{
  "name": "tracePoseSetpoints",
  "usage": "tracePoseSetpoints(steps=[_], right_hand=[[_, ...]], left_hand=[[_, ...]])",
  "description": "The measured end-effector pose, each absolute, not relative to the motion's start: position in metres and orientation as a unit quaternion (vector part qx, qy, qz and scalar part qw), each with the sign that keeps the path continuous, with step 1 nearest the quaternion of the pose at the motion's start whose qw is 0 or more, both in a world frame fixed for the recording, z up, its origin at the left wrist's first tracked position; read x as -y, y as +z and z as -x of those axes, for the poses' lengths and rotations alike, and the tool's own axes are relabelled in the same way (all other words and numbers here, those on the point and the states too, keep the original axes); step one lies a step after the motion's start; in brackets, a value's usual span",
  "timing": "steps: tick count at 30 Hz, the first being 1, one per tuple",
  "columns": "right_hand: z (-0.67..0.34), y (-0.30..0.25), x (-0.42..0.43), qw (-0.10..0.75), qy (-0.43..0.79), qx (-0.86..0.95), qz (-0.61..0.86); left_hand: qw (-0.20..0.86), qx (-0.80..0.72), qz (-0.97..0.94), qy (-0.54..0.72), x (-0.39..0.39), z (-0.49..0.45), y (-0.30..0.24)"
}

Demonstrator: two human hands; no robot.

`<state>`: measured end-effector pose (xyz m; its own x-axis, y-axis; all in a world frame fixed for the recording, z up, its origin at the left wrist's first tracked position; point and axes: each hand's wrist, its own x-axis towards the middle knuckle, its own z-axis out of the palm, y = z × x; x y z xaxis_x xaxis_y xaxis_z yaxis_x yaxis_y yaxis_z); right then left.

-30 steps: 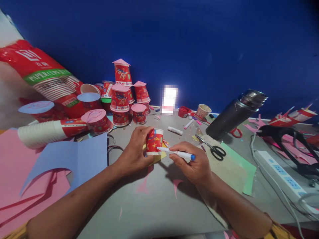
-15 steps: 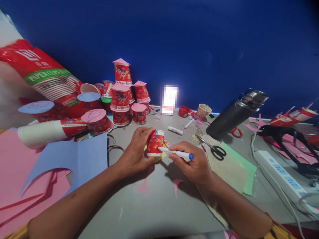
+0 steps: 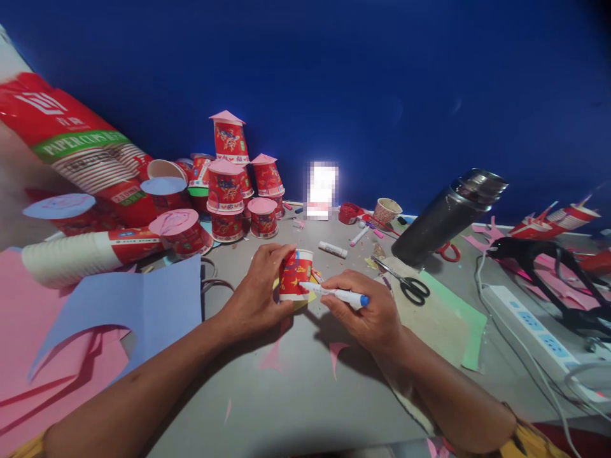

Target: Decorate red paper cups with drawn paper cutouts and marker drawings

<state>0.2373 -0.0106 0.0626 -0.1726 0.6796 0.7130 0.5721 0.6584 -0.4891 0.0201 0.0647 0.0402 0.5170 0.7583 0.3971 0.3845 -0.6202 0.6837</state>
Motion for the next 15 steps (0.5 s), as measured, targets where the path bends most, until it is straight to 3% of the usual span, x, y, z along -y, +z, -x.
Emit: tracePoseSetpoints(steps=[15], right_hand=[[-0.2424, 0.0675, 0.0111, 0.490, 0.025, 0.750, 0.443]], left_hand=[[0.268, -0.345, -0.822, 0.364, -0.0663, -0.0191, 0.0425]])
